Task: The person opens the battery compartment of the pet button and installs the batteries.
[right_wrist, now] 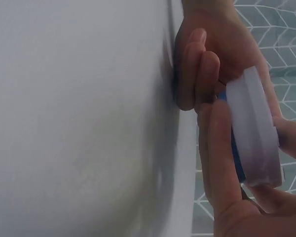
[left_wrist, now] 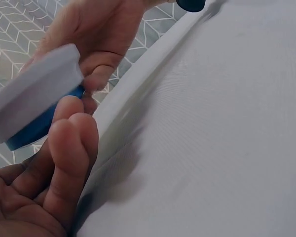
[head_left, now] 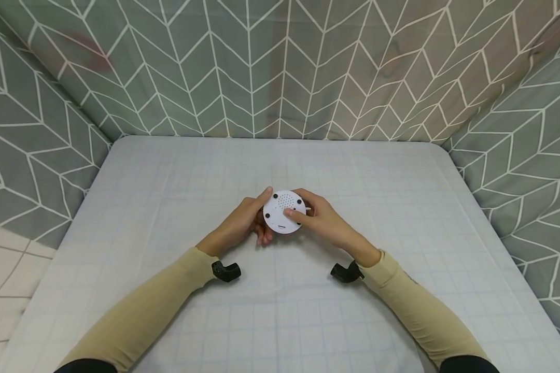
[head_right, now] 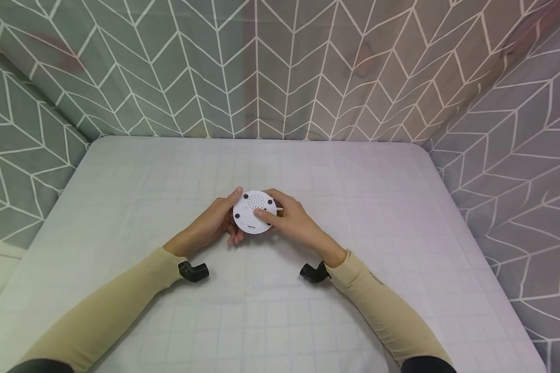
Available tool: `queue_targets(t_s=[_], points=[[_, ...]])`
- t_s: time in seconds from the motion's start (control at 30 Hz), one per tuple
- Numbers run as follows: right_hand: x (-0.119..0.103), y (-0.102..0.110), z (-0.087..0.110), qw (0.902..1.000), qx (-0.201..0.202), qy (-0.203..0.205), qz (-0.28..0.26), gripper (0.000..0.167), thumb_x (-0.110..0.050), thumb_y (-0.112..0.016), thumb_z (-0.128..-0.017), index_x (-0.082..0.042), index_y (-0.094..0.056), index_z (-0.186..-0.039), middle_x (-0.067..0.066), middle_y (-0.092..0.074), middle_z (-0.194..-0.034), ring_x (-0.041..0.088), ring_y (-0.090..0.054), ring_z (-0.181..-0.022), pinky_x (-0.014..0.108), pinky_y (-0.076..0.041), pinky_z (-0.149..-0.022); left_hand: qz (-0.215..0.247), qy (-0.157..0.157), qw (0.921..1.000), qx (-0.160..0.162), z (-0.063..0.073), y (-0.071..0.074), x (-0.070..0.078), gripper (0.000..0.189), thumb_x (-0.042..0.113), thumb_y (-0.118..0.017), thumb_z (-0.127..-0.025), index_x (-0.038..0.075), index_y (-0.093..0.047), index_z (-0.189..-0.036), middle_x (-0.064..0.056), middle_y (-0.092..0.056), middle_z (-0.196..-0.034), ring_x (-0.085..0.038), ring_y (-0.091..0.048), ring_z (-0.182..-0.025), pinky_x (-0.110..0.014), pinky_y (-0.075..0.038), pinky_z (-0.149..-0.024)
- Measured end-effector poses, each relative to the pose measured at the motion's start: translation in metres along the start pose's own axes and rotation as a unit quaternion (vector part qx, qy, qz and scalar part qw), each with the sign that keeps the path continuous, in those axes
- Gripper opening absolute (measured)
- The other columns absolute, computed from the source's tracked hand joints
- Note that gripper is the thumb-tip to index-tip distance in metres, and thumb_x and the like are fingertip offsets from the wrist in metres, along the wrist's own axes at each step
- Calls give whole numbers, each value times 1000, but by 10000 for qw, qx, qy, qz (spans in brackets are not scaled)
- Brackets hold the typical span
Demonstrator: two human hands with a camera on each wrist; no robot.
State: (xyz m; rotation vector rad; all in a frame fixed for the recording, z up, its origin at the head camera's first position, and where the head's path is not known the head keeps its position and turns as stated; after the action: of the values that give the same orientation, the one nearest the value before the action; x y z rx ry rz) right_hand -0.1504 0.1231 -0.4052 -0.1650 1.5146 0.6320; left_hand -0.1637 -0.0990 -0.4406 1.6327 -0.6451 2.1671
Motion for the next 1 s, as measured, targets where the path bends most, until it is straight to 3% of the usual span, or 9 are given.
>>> queue_targets(t_s=[0.3,0.67,1.0], points=[[-4,-1,1,9932,628,582,792,46,-20,-76,-99,-17,-59,-142,9,-69,-129,28,-76,-109,32,-63,-84,83,14,9999,-146,1,-1,2,87,68,-33,-108,-8,-72,-92,-17,-72,-67,-21,-65,-48,-34,-57,-47],[-3,-1,2,9849,728,1166,1057,50,-17,-79,-97,-16,-58,-142,11,-71,-119,27,-77,-106,31,-64,-79,157,-61,9996,-230,1,-1,3,87,72,-40,-105,-9,-74,-101,-19,-75,-76,-21,-68,-54,-33,-59,-52],[-5,-4,2,9576,852,1846,2040,49,-18,-81,-95,-11,-59,-139,10,-72,-123,21,-76,-100,31,-64,-81,58,-78,9997,-217,1,-2,4,74,62,-45,-108,-7,-73,-108,-23,-75,-81,-25,-72,-62,-37,-64,-63]])
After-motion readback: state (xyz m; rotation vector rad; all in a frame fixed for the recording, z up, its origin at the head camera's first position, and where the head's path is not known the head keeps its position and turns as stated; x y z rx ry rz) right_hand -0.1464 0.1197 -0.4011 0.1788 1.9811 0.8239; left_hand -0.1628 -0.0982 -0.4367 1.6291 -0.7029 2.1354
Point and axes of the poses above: each hand's wrist, its own z-axis away from the middle knuckle, its own y-axis out of the back of the hand, x = y × z, the point moved 1 cm from there along -z, towards the middle knuckle
